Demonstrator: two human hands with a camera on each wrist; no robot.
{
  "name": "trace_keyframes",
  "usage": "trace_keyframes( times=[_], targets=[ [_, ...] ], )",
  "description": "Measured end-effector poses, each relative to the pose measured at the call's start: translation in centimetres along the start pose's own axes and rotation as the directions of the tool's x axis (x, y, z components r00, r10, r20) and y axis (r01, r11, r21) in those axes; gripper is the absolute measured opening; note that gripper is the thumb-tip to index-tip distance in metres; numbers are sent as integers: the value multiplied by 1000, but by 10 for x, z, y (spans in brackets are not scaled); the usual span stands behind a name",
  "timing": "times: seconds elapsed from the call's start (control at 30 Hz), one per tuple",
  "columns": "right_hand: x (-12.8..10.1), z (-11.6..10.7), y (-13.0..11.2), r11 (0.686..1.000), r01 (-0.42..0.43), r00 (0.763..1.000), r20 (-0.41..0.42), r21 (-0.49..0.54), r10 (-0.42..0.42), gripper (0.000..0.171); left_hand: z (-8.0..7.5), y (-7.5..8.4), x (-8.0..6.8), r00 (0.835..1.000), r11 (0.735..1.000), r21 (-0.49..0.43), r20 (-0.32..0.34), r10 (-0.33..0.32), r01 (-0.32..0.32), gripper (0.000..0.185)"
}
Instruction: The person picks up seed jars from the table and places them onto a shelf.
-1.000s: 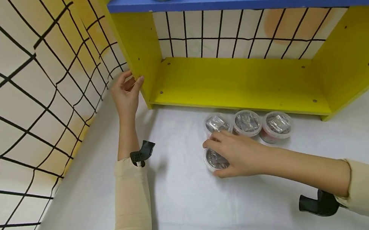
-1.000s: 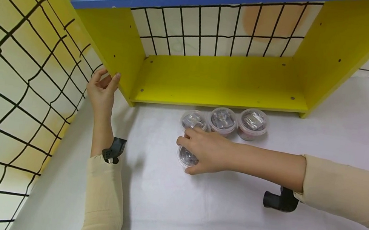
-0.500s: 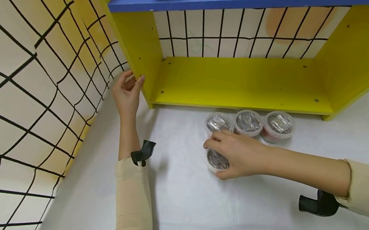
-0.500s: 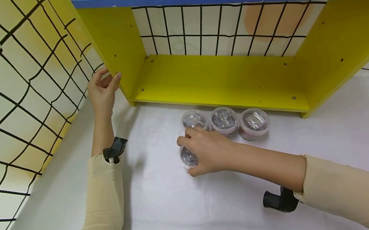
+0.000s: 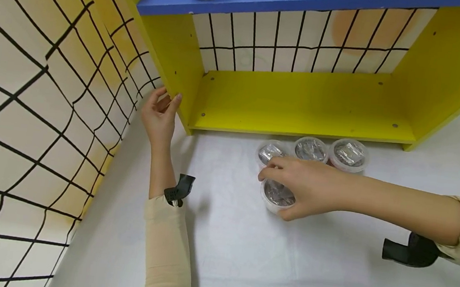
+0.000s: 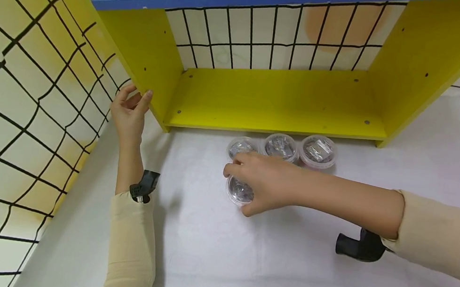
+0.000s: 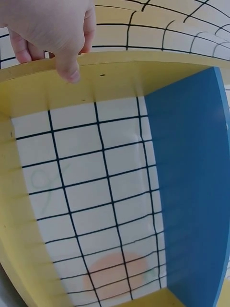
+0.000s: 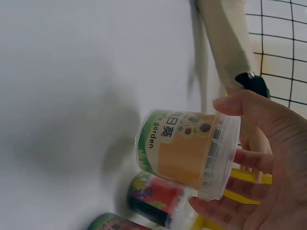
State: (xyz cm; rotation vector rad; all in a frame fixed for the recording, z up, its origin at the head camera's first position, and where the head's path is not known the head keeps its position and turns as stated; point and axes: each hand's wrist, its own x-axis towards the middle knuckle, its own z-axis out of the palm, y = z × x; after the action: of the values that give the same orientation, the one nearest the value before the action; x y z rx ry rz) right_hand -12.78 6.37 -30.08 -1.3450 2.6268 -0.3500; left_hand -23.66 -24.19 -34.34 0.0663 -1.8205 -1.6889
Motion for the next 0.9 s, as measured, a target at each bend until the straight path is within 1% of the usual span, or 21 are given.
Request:
trace_keyframes(
  times=[0.1,0.23,0.33,0.5,0.63,0.73,0.8,0.83,0.87,0.9],
  targets=[
    [-2,-5,1,1000,2,1000,-3,-10,-2,51,0,0,0,1000,1000,3,2,-3,3,27],
    [-6,-12,-1,1000,-9,1000,7,-20,9,52,1,0,0,999,999,-2,-1,-35,35,25],
    [-11,-21,-4,999,-23,999,23,-29,24,54,0,-2,-1,1000,1000,9,6,-22,22,27],
    [-24,-50,-7,998,-54,998,21,-42,54,57,-3,-5,1,1000,999,33,7,-2,2,29],
    [-37,-78,-3,996,-47,999,-31,-77,45,58,-5,-5,2,1000,999,33,-1,-18,18,28],
    [-46,-98,3,988,-48,996,-79,-148,37,60,-7,-4,2,1000,999,27,-8,-22,22,27],
    [-51,-112,9,976,-67,994,-95,-207,48,61,-8,-3,1,1000,999,26,-9,-20,20,28],
    [-53,-119,17,970,-72,994,-92,-233,52,65,-8,-3,1,1000,1000,25,-10,-15,15,28],
    [-56,-123,33,961,-85,994,-86,-263,65,70,-8,-2,1,1000,1000,26,-12,-13,13,29],
    [-59,-127,55,954,-94,994,-85,-285,72,75,-9,-2,0,1000,999,32,-14,-9,9,30]
  ],
)
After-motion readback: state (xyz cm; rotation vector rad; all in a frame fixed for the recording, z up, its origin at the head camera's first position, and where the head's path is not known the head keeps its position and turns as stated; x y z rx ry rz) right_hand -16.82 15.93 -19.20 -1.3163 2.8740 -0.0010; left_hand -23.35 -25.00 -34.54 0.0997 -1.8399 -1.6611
